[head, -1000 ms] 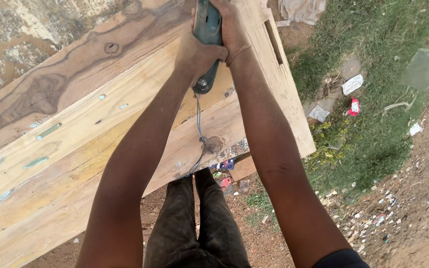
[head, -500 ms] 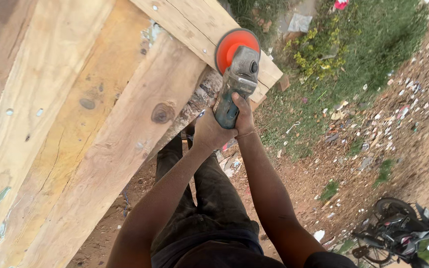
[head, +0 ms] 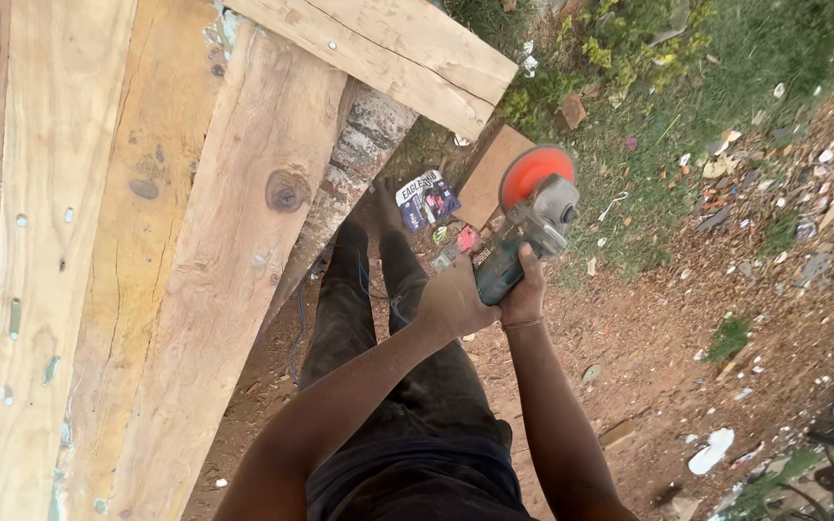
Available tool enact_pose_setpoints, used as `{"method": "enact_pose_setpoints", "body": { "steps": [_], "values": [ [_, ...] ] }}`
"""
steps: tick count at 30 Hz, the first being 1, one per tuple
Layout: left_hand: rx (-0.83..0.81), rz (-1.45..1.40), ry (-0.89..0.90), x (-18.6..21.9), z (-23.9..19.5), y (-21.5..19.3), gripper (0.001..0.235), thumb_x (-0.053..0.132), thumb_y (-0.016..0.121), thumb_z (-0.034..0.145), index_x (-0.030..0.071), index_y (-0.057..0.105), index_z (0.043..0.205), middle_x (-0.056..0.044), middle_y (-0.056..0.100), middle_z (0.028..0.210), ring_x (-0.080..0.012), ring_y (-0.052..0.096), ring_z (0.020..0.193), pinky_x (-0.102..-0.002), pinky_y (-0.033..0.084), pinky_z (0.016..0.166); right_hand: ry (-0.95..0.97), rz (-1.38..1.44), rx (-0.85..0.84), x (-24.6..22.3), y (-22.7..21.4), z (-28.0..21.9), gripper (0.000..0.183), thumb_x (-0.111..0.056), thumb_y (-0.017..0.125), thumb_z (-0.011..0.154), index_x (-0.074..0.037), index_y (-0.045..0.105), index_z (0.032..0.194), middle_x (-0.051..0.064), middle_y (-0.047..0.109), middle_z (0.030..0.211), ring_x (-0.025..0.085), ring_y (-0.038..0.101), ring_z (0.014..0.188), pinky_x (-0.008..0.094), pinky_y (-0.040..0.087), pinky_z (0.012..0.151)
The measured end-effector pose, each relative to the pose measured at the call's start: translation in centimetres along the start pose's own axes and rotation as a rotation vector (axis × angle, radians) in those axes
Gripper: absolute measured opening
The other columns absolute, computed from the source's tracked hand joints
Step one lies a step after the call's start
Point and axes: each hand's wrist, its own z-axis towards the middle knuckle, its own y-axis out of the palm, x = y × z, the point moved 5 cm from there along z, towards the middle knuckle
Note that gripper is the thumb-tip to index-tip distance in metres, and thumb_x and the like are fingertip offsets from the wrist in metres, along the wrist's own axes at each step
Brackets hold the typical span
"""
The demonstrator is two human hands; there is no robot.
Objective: The person uses an angle grinder with a sanding disc to smooth the surface of a large wooden board. They move the tool across the top surface and along the edges, holding the board steady with their other hand.
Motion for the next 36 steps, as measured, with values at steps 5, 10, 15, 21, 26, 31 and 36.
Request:
{"method": "enact_pose_setpoints", "body": {
  "steps": [5,10,15,21,26,31,36],
  "values": [
    [0.151,0.249,0.097,0.2,-0.8,1.1,0.058,0.033,0.080,0.079,-0.004,0.053,0.116,-0.019,0.064,0.106,-0.0375,0.069,0.102,-0.047,0.055,0.093,-0.110,-0.063,0.142,0.3,-0.7,-0.1,0.049,-0.016,0.072,0.091,-0.002,0.051,0.132,0.009,0.066,0.111,0.024,0.068,0.100,0.041,0.059,0.090],
    [-0.091,-0.038,-0.130,-2.8,-0.6,-1.8,0.073,0.033,0.089,0.075,0.005,0.052,0.131,-0.014,0.061,0.121,-0.0282,0.063,0.115,-0.040,0.048,0.105,0.061,0.094,-0.027,0.4,-0.3,2.5,0.049,-0.008,0.067,0.086,0.005,0.049,0.130,0.020,0.067,0.104,0.034,0.072,0.092,0.048,0.064,0.083],
    [0.988,0.309,-0.079,-10.7,6.9,-18.0,0.082,0.024,0.077,0.106,0.008,0.022,0.165,-0.021,0.013,0.172,-0.0494,0.010,0.159,-0.075,0.005,0.122,-0.009,0.044,-0.092,-0.2,-2.5,5.1,0.057,-0.001,0.072,0.082,0.008,0.051,0.134,0.020,0.068,0.111,0.033,0.072,0.095,0.045,0.062,0.085],
    [1.331,0.542,-0.476,-16.6,15.3,-24.5,0.066,0.063,0.035,0.112,0.021,0.033,0.164,-0.001,0.024,0.172,-0.0229,0.024,0.163,-0.060,0.027,0.127,-0.243,-0.478,-0.182,-1.8,-3.5,9.7,0.068,0.005,0.083,0.069,0.000,0.059,0.132,0.006,0.067,0.126,0.017,0.065,0.115,0.033,0.055,0.102],
    [1.312,0.659,-0.508,-16.2,15.5,-25.4,0.078,0.073,0.017,0.107,0.022,0.033,0.164,-0.001,0.026,0.171,-0.0197,0.026,0.158,-0.056,0.026,0.126,-0.235,-0.521,-0.195,-2.4,-2.8,11.6,0.062,0.002,0.083,0.072,0.001,0.061,0.130,0.008,0.070,0.122,0.017,0.069,0.111,0.034,0.058,0.099],
    [1.316,0.726,-0.500,-17.5,15.2,-25.0,0.073,0.069,0.018,0.111,0.020,0.031,0.164,-0.005,0.023,0.172,-0.0226,0.025,0.161,-0.059,0.024,0.128,-0.128,-0.450,-0.014,-3.2,-2.9,16.2,0.064,-0.004,0.083,0.074,0.001,0.052,0.130,0.009,0.068,0.116,0.020,0.071,0.105,0.035,0.064,0.089],
    [1.287,0.691,-0.503,-17.3,14.9,-25.5,0.071,0.068,0.022,0.111,0.020,0.031,0.163,-0.005,0.023,0.171,-0.0219,0.026,0.160,-0.058,0.025,0.126,-0.219,-0.324,0.094,-4.6,-4.4,21.6,0.066,-0.007,0.087,0.078,-0.001,0.046,0.130,0.010,0.064,0.110,0.023,0.068,0.100,0.037,0.061,0.086]
  ]
}}
